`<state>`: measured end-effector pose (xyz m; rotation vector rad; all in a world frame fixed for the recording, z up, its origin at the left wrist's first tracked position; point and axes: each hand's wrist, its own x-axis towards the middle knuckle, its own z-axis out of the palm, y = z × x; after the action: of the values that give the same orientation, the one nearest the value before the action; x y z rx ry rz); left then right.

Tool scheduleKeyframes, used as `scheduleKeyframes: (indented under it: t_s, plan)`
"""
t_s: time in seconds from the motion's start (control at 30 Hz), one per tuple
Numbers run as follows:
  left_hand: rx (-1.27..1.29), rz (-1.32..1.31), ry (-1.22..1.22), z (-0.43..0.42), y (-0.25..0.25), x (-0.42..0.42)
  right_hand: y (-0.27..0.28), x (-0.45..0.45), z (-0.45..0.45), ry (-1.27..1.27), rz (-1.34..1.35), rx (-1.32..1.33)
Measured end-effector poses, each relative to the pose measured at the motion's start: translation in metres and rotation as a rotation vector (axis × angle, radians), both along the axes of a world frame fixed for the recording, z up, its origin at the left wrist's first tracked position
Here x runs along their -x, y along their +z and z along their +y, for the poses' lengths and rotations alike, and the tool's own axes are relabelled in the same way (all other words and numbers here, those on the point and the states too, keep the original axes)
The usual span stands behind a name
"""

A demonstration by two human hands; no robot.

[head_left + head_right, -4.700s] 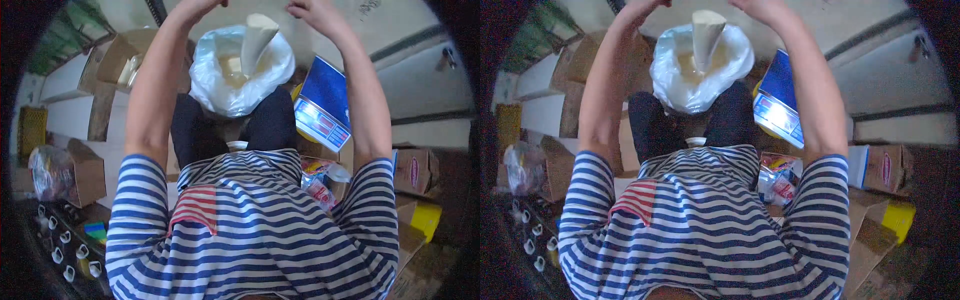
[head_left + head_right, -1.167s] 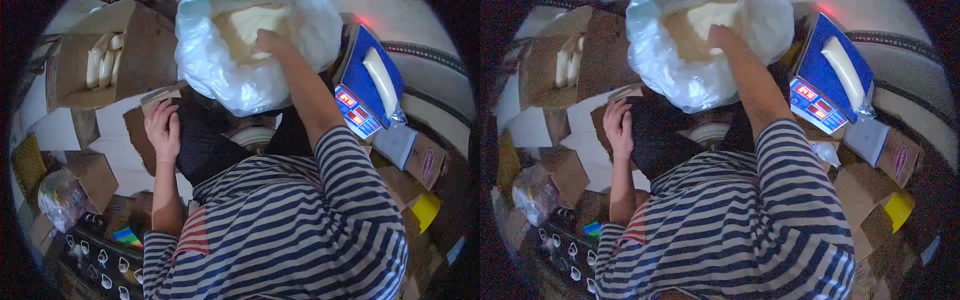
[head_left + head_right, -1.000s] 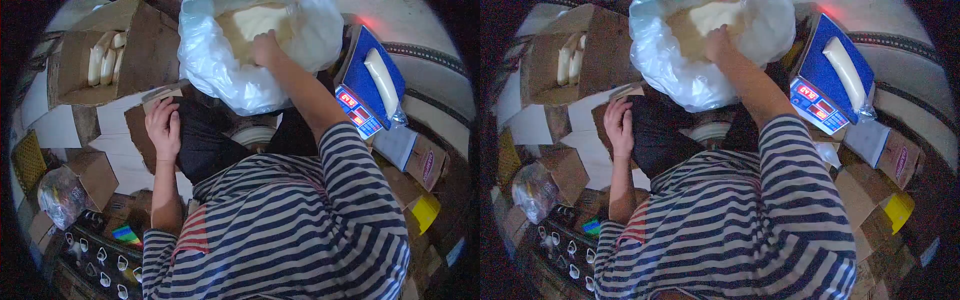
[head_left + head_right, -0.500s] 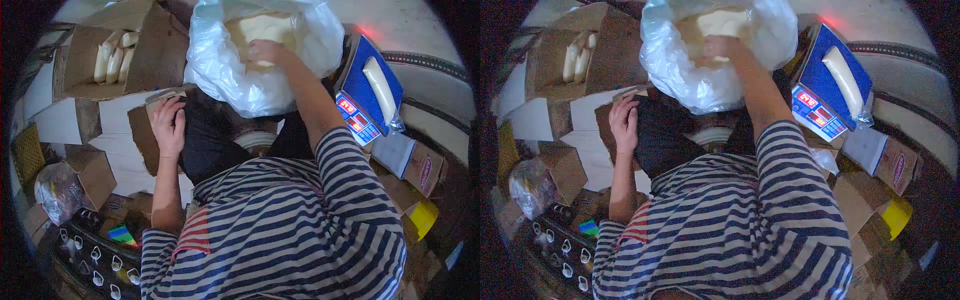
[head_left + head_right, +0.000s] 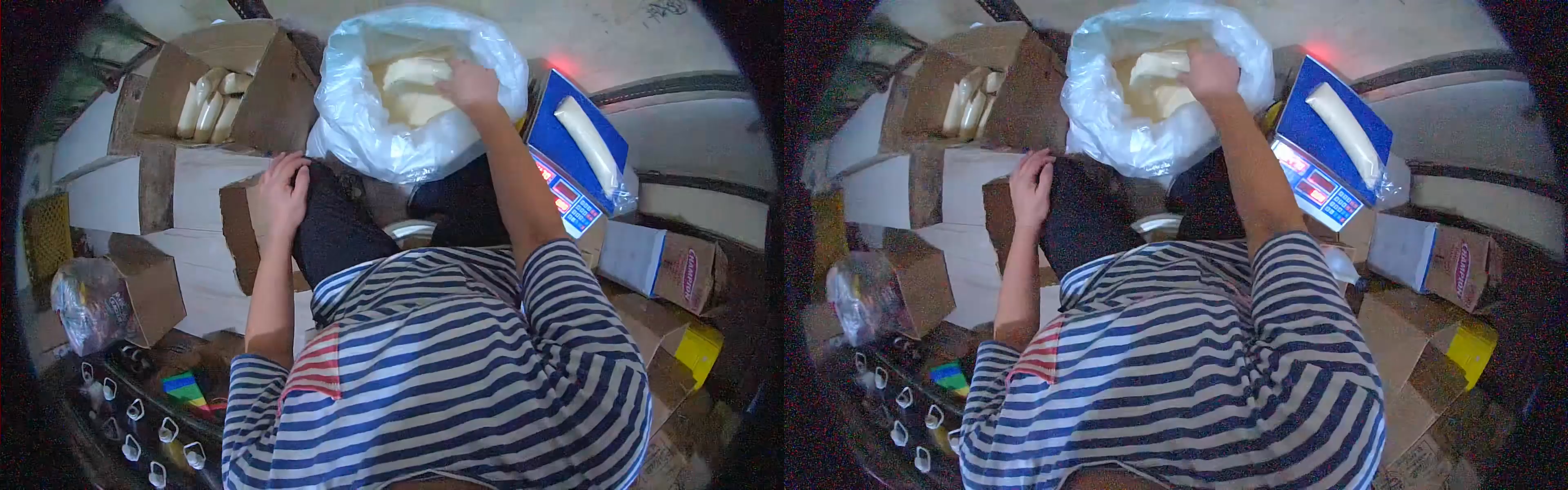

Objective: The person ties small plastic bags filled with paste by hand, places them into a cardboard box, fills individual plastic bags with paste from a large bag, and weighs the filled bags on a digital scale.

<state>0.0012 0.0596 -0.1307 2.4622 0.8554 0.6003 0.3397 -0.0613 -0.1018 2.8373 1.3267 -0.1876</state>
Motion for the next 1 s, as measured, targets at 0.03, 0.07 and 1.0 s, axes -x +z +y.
scheduleKeyframes:
  t_s: [0.03,0.07,1.0]
  plan:
    - [-0.001,0.013,0.001,-0.002,0.001,0.001,0.007,0.005,-0.007,-0.014,-0.009,-0.084]
    - [0.002,0.005,0.001,0.0,0.0,0.0,0.014,0.007,-0.015,-0.03,-0.018,-0.164]
    - [0.07,-0.077,-0.11,0.0,-0.018,0.006,0.05,-0.021,-0.278,-0.376,0.515,-1.064]
